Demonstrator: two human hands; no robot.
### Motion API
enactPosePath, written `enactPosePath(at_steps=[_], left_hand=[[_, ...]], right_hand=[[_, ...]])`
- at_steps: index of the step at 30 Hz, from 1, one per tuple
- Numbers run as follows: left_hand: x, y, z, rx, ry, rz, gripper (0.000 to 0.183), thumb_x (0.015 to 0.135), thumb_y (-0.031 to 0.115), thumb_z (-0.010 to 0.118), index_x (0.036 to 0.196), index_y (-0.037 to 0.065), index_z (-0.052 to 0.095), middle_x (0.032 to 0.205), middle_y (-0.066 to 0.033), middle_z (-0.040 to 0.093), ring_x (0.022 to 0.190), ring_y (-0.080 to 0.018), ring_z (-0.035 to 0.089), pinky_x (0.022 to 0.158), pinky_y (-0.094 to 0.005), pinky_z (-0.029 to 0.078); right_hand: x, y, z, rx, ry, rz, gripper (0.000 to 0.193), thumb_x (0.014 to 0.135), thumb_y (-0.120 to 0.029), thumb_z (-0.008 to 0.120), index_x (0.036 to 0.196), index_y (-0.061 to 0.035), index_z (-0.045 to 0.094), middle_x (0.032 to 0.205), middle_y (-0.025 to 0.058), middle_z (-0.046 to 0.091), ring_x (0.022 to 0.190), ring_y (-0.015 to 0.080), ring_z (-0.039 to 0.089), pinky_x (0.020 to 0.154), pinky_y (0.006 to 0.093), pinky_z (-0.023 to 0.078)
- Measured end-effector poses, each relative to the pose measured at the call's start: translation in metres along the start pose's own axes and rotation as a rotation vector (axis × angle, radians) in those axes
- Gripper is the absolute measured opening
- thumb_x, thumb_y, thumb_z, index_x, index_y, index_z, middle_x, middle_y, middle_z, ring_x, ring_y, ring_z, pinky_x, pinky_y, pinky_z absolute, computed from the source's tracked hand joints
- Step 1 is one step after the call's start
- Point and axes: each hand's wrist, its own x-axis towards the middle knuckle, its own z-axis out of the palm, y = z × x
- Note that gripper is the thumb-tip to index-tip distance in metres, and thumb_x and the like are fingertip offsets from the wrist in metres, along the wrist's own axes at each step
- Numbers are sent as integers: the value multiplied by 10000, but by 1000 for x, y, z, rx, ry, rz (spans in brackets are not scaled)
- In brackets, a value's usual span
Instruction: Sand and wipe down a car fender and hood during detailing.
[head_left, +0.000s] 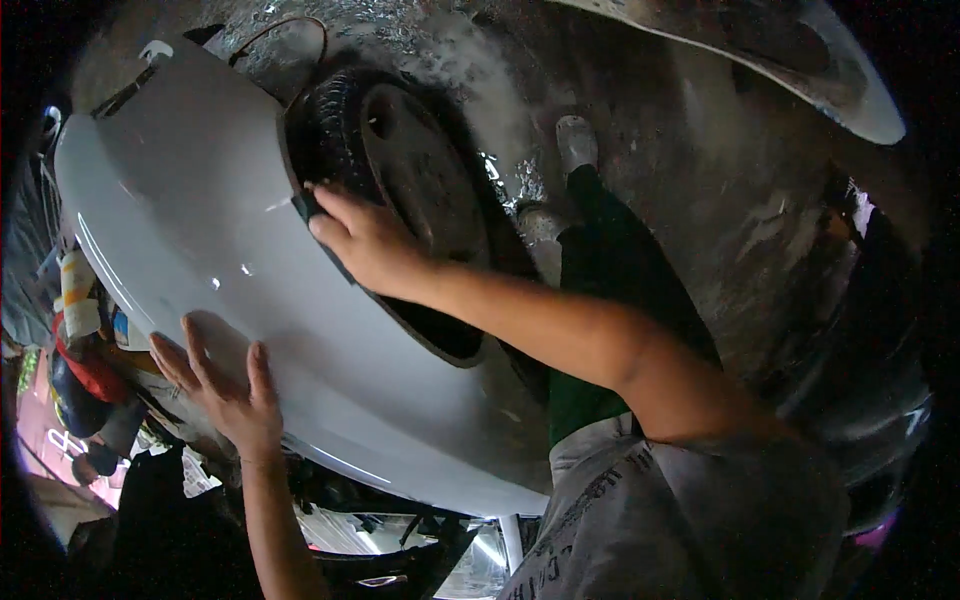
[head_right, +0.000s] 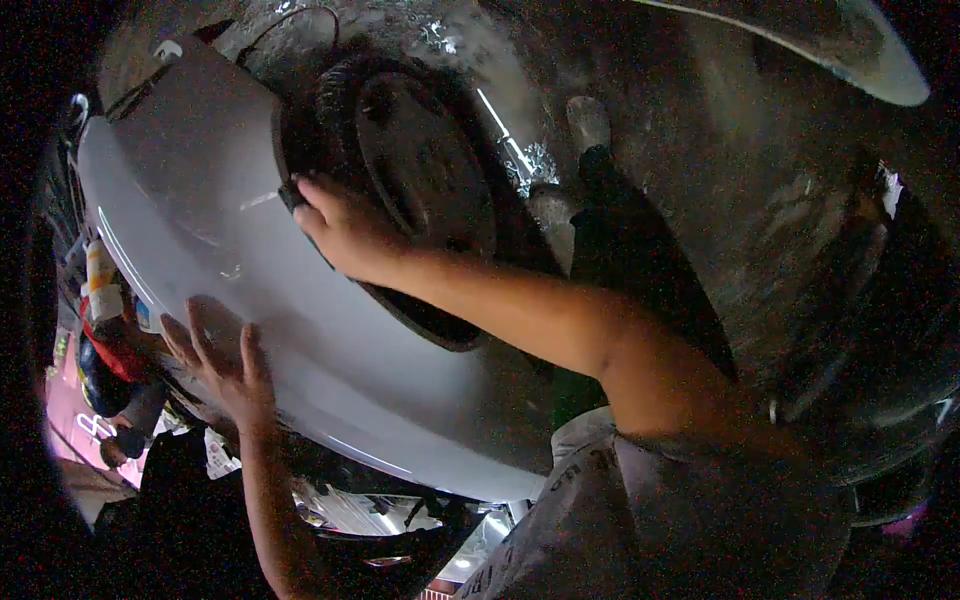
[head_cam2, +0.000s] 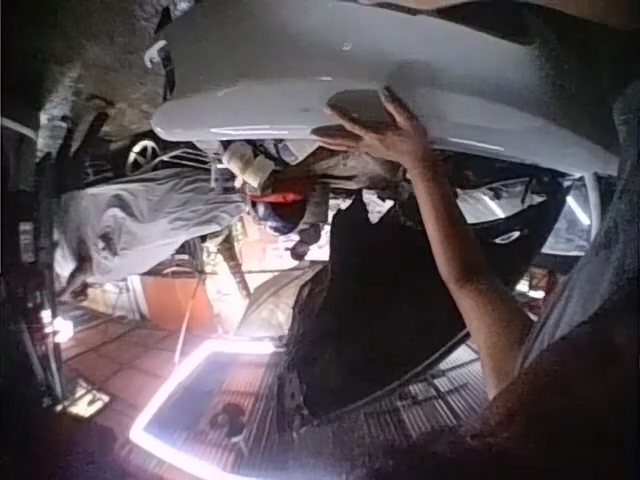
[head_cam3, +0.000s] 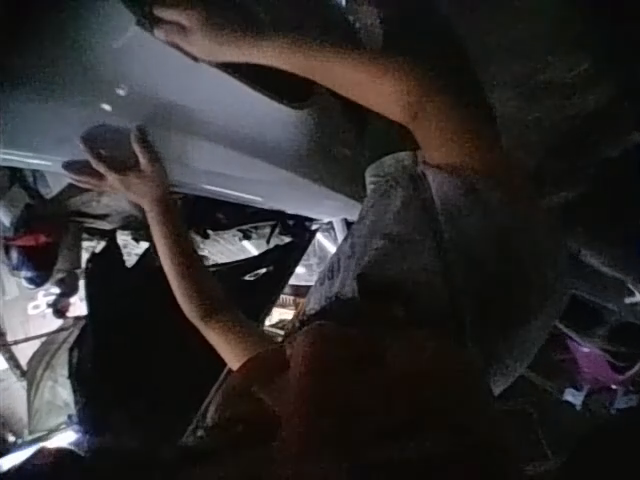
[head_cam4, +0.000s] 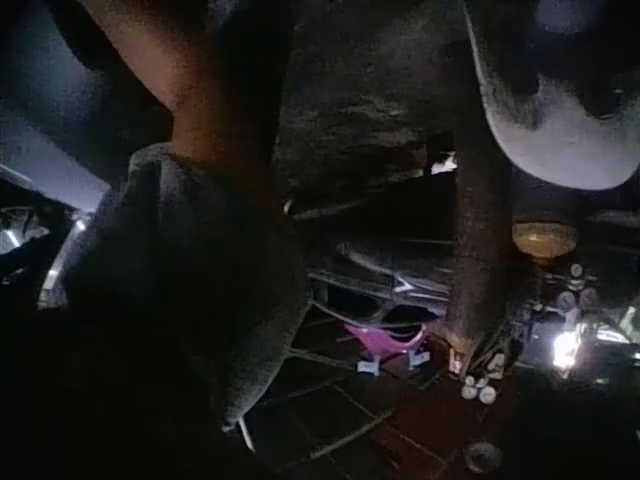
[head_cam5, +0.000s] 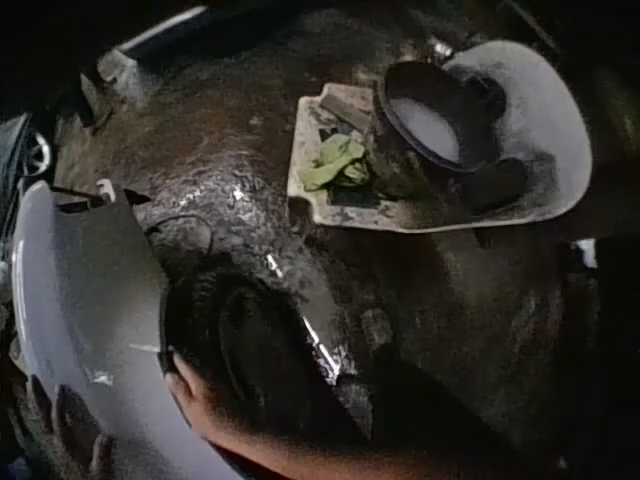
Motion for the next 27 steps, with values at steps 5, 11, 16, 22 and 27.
enactPosePath(at_steps=[5, 11, 16, 22, 27], left_hand=[[-1, -3, 4, 36, -9, -1, 724, 913, 409, 668, 1530, 137, 406, 1623, -260, 191, 1497, -457, 177, 1199, -563, 168], [-4, -8, 7, 4, 3, 1, 674, 929, 350, 663, 1513, 109, 428, 1626, -253, 182, 1501, -415, 195, 1198, -514, 217], [-1, -55, 0, 198, -32, 272, 644, 950, 341, 644, 1511, 110, 429, 1628, -226, 203, 1507, -410, 180, 1201, -514, 214], [-8, -32, 13, 130, 16, 184, 476, 1008, 72, 553, 1433, 273, 477, 1596, -112, 343, 1477, -433, 261, 1177, -599, 282], [-8, -50, 8, 115, -71, 187, 484, 1030, 250, 505, 1500, 187, 405, 1627, -135, 269, 1510, -398, 173, 1212, -566, 175]], right_hand=[[-83, 24, -12, -53, -65, -92, 483, 1025, -216, 536, 1431, 36, 469, 1462, 261, 485, 1399, 381, 434, 1155, 406, 351], [-212, 52, -34, -104, -195, 57, 510, 1000, -140, 586, 1473, -16, 441, 1504, 230, 449, 1407, 369, 426, 1168, 410, 346], [-306, 122, -53, -149, -189, 263, 489, 1008, -183, 575, 1459, -29, 468, 1468, 225, 485, 1348, 362, 484, 1120, 415, 400], [-289, 80, -33, -125, -154, 345, 494, 1009, -170, 555, 1469, -20, 456, 1479, 221, 484, 1365, 355, 475, 1125, 400, 393], [-315, 148, -35, -169, -32, 487, 443, 1014, -179, 534, 1428, -25, 501, 1441, 232, 512, 1331, 378, 499, 1112, 420, 398]])
